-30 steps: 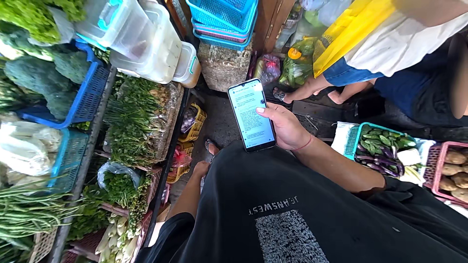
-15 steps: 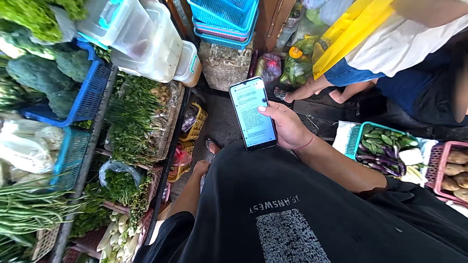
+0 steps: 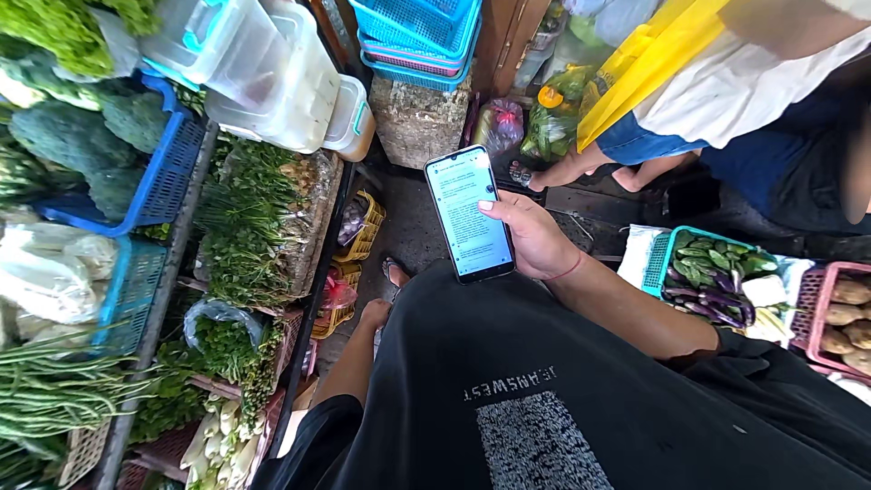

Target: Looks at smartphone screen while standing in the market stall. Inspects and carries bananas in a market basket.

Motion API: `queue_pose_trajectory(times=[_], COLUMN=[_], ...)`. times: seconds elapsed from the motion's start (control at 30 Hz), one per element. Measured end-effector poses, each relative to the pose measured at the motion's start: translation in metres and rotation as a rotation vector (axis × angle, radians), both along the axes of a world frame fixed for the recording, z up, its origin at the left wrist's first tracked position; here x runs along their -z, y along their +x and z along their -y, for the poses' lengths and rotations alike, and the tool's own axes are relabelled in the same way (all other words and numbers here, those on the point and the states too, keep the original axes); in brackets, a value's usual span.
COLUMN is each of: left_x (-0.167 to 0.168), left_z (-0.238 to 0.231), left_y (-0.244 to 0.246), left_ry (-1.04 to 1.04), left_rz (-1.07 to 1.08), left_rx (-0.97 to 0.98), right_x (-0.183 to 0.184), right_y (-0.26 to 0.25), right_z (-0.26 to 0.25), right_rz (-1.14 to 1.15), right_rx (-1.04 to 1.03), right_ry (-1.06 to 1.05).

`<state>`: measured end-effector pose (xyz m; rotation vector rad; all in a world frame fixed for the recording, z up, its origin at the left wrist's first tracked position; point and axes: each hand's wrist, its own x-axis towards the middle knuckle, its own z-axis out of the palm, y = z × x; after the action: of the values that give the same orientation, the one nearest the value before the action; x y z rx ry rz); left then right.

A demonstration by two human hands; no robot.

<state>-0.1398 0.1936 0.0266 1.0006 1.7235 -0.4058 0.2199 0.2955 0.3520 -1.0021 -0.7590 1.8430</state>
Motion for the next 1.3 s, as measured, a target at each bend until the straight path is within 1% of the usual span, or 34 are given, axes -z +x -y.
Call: queue_pose_trajectory(times=[0.2,0.4,0.7,0.93,1.3], left_x=[0.01,0.014,-0.003,-0.003,0.019], left_z=[0.001,0.001,0.0,-0.001,0.0], left_y=[-0.003,-0.003,0.002,0.003,-0.006], left_ry=[0.002,0.001,-0.002,-0.009,0.012], left_rz=[0.001,-0.01,-0.002,0.0,0.0], left_rx=[0.002,-0.017,-0.015,-0.033,-0.018], right_x=[0.001,0.002,0.0,0.0,-0.001], right_y=[0.0,0.0,-0.001,-0.001,0.0], right_z=[0.001,0.001,0.002,0.003,0.002], right_rz=[-0.002,-0.008,0.001,-0.004,-0.005], right_rx=[0.002,0.0,-0.003,-0.005,0.012], right_ry=[0.008,0.005,0.011,0.004,0.019])
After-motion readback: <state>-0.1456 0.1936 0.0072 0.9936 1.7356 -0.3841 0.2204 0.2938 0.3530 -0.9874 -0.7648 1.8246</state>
